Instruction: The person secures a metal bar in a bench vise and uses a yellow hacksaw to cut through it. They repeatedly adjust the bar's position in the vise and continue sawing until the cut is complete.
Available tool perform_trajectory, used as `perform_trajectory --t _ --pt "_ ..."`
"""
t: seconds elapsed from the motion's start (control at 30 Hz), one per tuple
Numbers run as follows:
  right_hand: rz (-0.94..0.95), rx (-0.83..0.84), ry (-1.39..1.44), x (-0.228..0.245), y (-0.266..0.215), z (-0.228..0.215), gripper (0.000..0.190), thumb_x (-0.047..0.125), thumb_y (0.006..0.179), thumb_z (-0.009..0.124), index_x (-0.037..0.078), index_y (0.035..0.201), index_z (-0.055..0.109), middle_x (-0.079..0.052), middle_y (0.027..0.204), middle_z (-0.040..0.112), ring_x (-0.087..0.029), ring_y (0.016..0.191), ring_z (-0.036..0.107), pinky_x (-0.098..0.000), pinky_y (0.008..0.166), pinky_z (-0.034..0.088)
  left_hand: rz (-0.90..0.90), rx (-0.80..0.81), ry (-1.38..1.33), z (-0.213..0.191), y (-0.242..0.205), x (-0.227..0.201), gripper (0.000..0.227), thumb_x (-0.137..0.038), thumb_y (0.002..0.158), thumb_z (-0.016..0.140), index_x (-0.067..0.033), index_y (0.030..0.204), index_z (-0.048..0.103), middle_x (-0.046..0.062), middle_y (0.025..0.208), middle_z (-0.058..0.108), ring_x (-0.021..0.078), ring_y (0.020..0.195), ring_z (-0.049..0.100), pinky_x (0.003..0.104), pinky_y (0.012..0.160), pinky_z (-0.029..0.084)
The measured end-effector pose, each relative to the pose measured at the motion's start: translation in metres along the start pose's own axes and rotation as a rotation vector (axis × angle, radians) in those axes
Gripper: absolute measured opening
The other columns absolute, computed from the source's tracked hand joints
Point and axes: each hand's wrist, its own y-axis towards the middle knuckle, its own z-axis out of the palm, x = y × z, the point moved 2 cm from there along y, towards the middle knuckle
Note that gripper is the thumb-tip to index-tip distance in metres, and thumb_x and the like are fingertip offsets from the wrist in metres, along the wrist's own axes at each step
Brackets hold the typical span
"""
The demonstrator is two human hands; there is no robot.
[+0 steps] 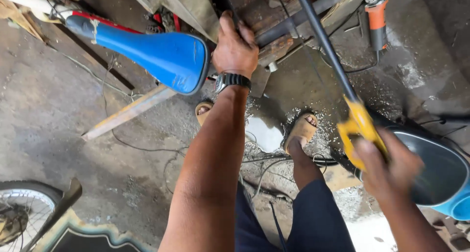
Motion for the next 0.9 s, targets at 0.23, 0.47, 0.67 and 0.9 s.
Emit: perform_trajectory --t 0.23,0.47,0.67,0.9 --pt "-0.336 -0.149 0.051 0.017 0.116 0.083 0.028 0.029 0.105 0.062 0.003 0.104 0.073 -0.001 0.072 0.058 -0.012 0.066 0.051 -0.0296 0.061 0.043 0.077 -0.136 0.074 0.020 -0.008 0.003 0.038 -0.041 0.103 0.040 -0.0175 0.131 0.047 0.013 0.104 0.071 0.0451 0.073 0.071 0.061 0.052 0.051" --pt "-0.281 -0.029 -0.087 0.034 0.032 0.025 0.032 0.028 0.111 0.056 0.000 0.113 0.073 -0.001 0.077 0.059 -0.011 0.069 0.051 -0.0281 0.063 0.042 0.084 -0.137 0.024 0.006 0.000 0.008 0.040 -0.040 0.103 0.039 -0.0173 0.136 0.044 0.017 0.109 0.076 0.0500 0.071 0.071 0.062 0.050 0.051" --pt "-0.219 -0.131 -0.120 0.002 0.043 0.027 0.026 0.026 0.107 0.062 0.003 0.095 0.067 0.002 0.070 0.047 -0.010 0.068 0.041 -0.0295 0.063 0.034 0.026 -0.054 0.045 0.011 -0.005 0.002 0.046 -0.043 0.102 0.037 -0.0155 0.137 0.045 0.016 0.114 0.073 0.0497 0.075 0.070 0.064 0.056 0.053" --pt "-0.395 -0.065 0.089 0.029 0.127 0.066 0.030 0.028 0.107 0.060 0.008 0.085 0.063 -0.002 0.069 0.062 -0.014 0.058 0.058 -0.0327 0.055 0.051 0.009 -0.044 0.010 0.009 0.007 0.000 0.046 -0.043 0.100 0.041 -0.0228 0.141 0.043 0.015 0.122 0.076 0.0525 0.084 0.071 0.066 0.062 0.051"
